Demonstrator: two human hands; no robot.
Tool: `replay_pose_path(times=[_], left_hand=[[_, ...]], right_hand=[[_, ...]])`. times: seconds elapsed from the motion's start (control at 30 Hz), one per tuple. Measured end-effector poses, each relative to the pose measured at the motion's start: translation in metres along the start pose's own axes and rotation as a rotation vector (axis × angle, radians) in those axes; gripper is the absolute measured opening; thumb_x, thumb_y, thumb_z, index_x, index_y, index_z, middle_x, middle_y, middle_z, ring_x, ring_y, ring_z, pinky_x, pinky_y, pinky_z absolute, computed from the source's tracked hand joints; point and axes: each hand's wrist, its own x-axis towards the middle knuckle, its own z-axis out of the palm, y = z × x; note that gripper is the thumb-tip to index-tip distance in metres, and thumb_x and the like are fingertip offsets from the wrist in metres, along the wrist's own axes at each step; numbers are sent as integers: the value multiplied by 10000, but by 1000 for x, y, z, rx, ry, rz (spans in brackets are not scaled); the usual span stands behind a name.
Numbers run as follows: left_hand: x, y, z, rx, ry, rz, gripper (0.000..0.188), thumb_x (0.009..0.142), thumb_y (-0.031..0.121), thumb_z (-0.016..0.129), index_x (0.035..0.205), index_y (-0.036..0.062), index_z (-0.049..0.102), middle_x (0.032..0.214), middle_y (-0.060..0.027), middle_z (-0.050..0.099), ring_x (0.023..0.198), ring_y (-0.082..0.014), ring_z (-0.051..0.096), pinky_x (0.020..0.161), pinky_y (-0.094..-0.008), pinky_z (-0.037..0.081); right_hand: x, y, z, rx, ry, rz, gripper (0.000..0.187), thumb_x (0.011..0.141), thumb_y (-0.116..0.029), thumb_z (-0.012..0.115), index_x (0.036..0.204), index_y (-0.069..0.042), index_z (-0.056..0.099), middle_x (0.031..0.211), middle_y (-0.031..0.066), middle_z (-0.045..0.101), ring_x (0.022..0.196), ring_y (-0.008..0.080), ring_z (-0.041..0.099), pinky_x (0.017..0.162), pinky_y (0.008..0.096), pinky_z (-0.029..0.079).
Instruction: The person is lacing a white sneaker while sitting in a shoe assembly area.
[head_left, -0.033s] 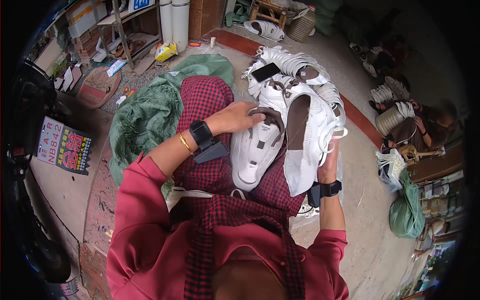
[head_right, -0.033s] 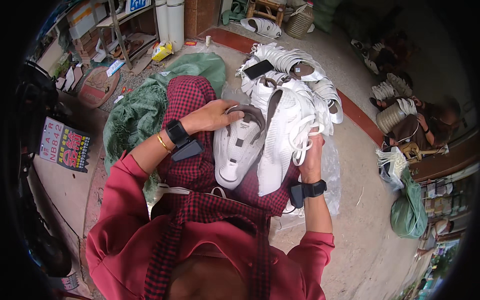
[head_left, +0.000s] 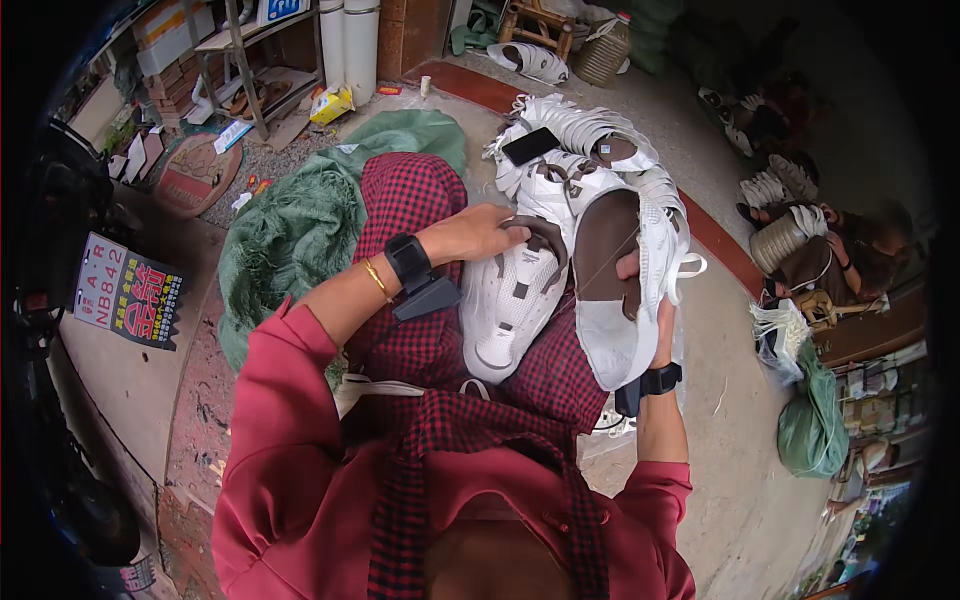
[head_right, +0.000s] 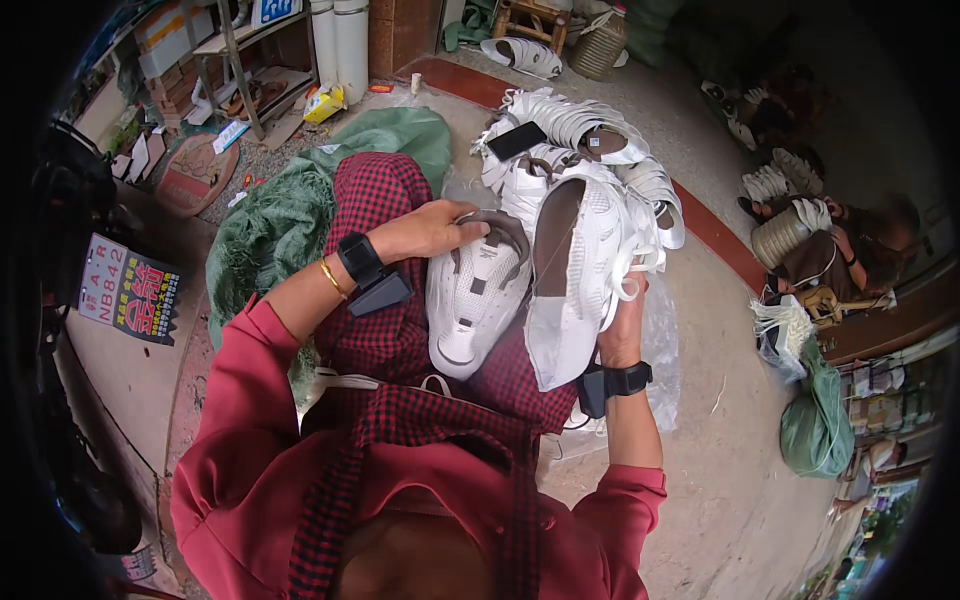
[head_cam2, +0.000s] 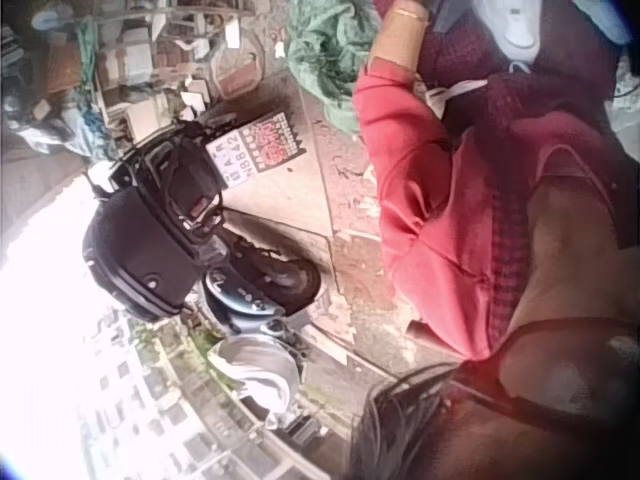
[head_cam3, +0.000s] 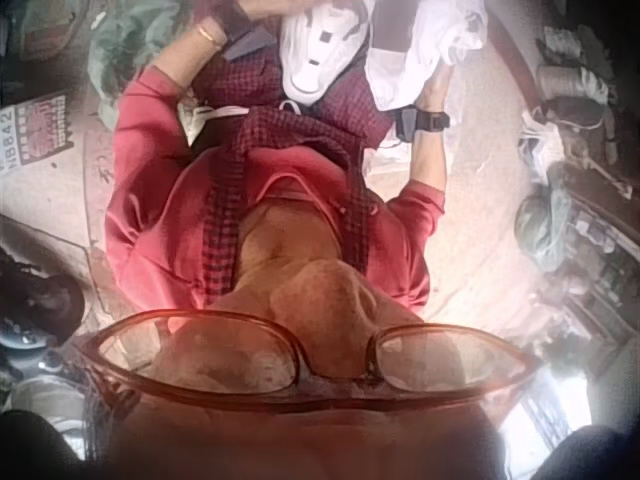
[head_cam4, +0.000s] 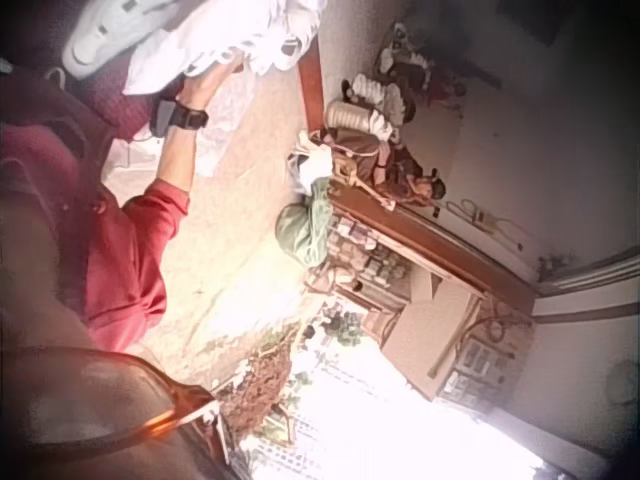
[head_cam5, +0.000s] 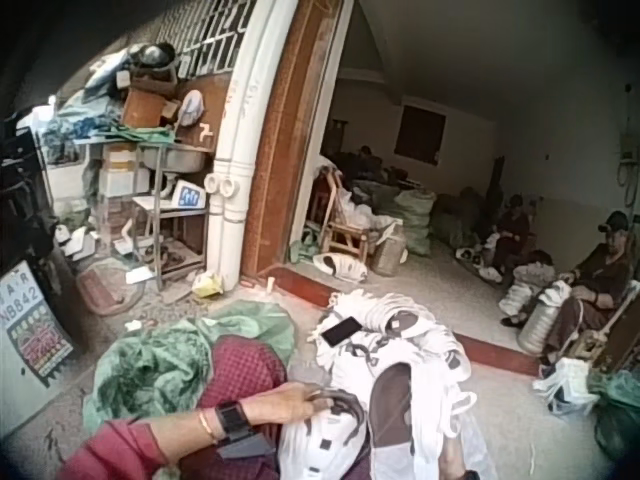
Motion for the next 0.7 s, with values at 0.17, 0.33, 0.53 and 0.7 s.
replay_pose_path(times=[0.17, 0.33, 0.53, 0.7], left_hand=[[-1, 3, -2, -44, 26, -26, 402, 964, 271, 606, 1252, -10, 611, 1012, -213, 702, 927, -285, 672, 832, -395, 511], [-23, 27, -48, -325, 481, 37, 368, 998, 236, 542, 1253, -23, 597, 1024, -188, 699, 916, -318, 687, 821, -420, 533], [-54, -27, -117, -1375, 423, 25, 485, 1068, 289, 424, 1434, -29, 404, 1403, -238, 533, 1271, -348, 563, 1046, -531, 494], [-81, -27, -113, -1230, -235, 260, 584, 1056, 361, 426, 1478, -40, 394, 1396, -265, 551, 1211, -352, 612, 941, -432, 571]], right_hand=[[1, 7, -25, -165, -126, -75, 588, 1062, -482, 429, 1441, -34, 457, 1348, 86, 591, 1110, 183, 631, 935, 325, 517], [-2, -20, 38, 403, -397, -89, 211, 968, -286, 570, 953, -112, 450, 856, -3, 351, 831, 162, 348, 855, 292, 336], [16, 3, -24, 0, -295, -187, 319, 1037, -338, 536, 1159, -44, 560, 1013, 18, 592, 807, 73, 555, 662, 221, 443], [10, -20, 48, -428, -183, -169, 355, 1006, -360, 629, 1056, -10, 653, 831, 14, 688, 669, 84, 612, 627, 274, 516]])
